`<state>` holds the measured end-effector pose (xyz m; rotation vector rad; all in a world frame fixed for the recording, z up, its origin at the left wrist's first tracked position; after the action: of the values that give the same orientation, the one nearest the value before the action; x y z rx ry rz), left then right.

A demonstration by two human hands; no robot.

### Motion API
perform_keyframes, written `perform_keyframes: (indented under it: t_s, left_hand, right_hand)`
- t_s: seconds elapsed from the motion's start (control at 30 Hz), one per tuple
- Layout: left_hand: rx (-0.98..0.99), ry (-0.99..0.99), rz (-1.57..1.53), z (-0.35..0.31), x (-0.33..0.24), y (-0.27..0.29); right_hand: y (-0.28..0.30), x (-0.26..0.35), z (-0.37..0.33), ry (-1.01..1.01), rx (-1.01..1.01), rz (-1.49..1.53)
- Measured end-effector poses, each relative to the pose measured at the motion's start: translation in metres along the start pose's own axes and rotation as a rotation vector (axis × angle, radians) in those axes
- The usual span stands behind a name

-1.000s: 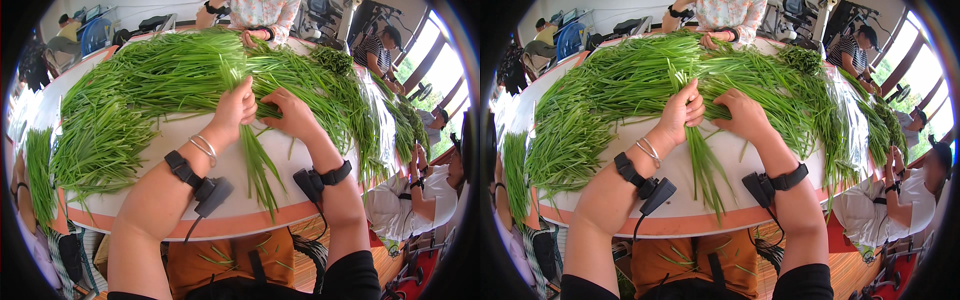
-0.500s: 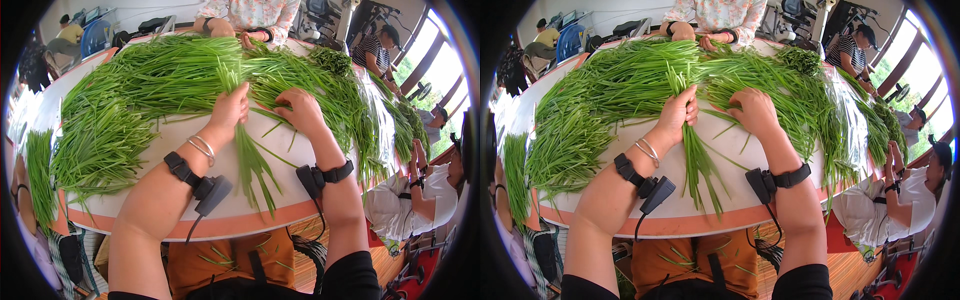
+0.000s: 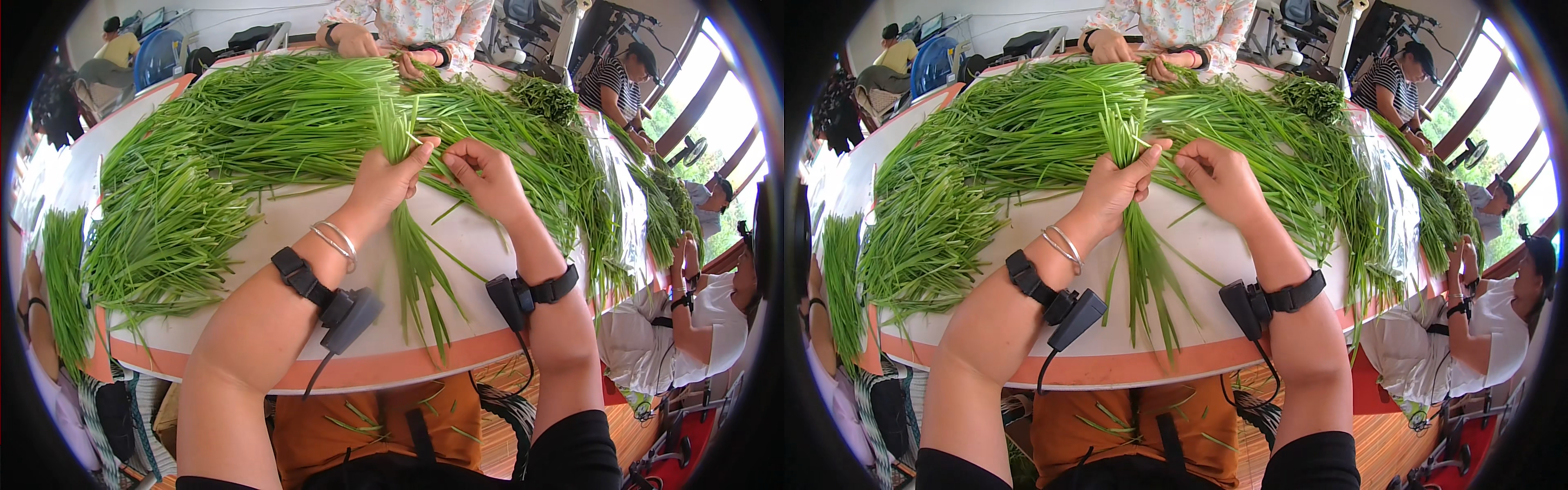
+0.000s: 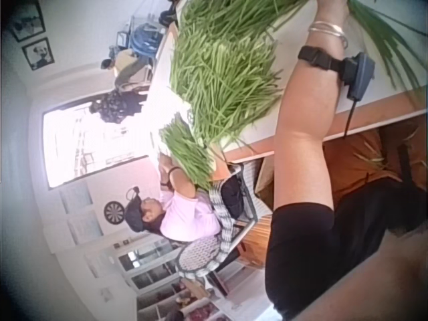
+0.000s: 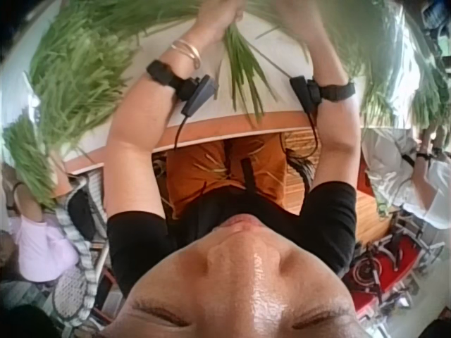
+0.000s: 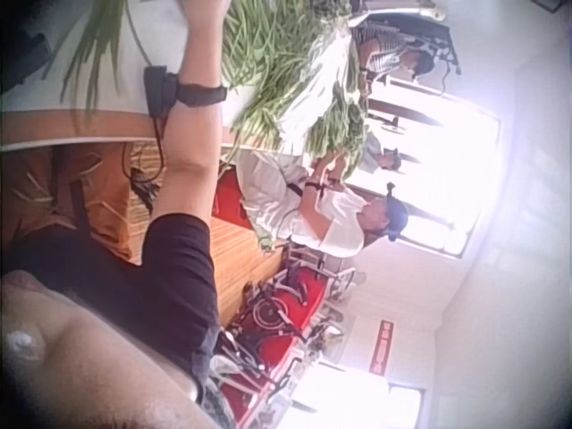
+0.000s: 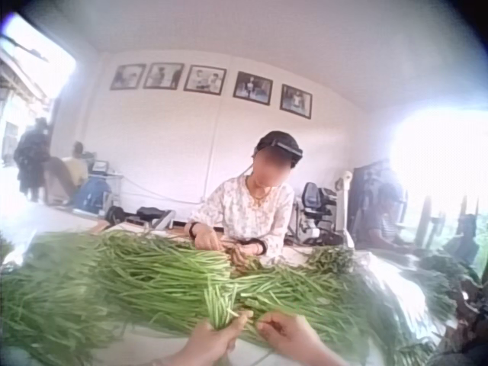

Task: The person gathers a bunch of chives by hand, aligns the stems, and picks through them to remove individual blades. They then set the bundle down on the table and reach for more chives from the pile.

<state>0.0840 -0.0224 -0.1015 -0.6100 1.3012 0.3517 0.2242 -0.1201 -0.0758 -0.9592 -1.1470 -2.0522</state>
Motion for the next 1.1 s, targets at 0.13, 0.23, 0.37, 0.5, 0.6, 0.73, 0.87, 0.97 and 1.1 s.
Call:
perform_keyframes:
  t_s: [0.13,0.23,0.37,0.5,0.6,0.73,0.87,0.97,1.1]
  left_hand:
    - [-0.079,-0.050,0.042,0.004,0.003,-0.001]
    - [-0.203,-0.140,-0.021,0.004,0.004,-0.001]
    - [-0.168,-0.009,-0.285,0.008,0.010,0.007]
    - [-0.151,-0.191,0.131,0.014,0.015,0.011]
    - [-0.159,0.004,-0.083,0.005,0.004,0.000]
    - [-0.249,0.030,-0.116,0.002,0.003,0.000]
    - [-0.238,0.006,-0.045,0.000,0.001,-0.002]
    - [-0.189,-0.081,0.115,0.003,0.004,0.001]
    - [-0.175,-0.065,0.096,0.002,0.004,0.000]
  right_hand:
    - [0.001,-0.001,0.000,-0.041,0.099,-0.053]
    - [0.001,0.007,-0.001,-0.038,0.144,-0.335]
    - [0.006,0.002,-0.001,0.014,0.043,-0.222]
    - [0.007,-0.002,-0.003,-0.088,0.252,-0.492]
    - [0.007,0.000,-0.005,-0.067,0.174,-0.571]
    - [0.007,-0.003,0.001,-0.039,0.063,-0.401]
    - [0.003,-0.010,0.004,-0.079,0.105,0.198]
    - [-0.002,-0.006,0.004,-0.065,0.167,0.210]
    - [-0.002,-0.011,0.004,-0.062,0.094,0.385]
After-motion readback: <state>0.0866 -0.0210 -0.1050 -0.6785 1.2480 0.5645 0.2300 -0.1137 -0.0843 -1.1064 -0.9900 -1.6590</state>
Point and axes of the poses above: each hand's wrist, its own z-axis towards the middle knuckle, its own y-axis out of the back of the hand, x = y × z, the point moved 1 cm from there along z, towards the middle knuckle, and after that the axes turned 5 degrees about z, right-handed, at the moved point
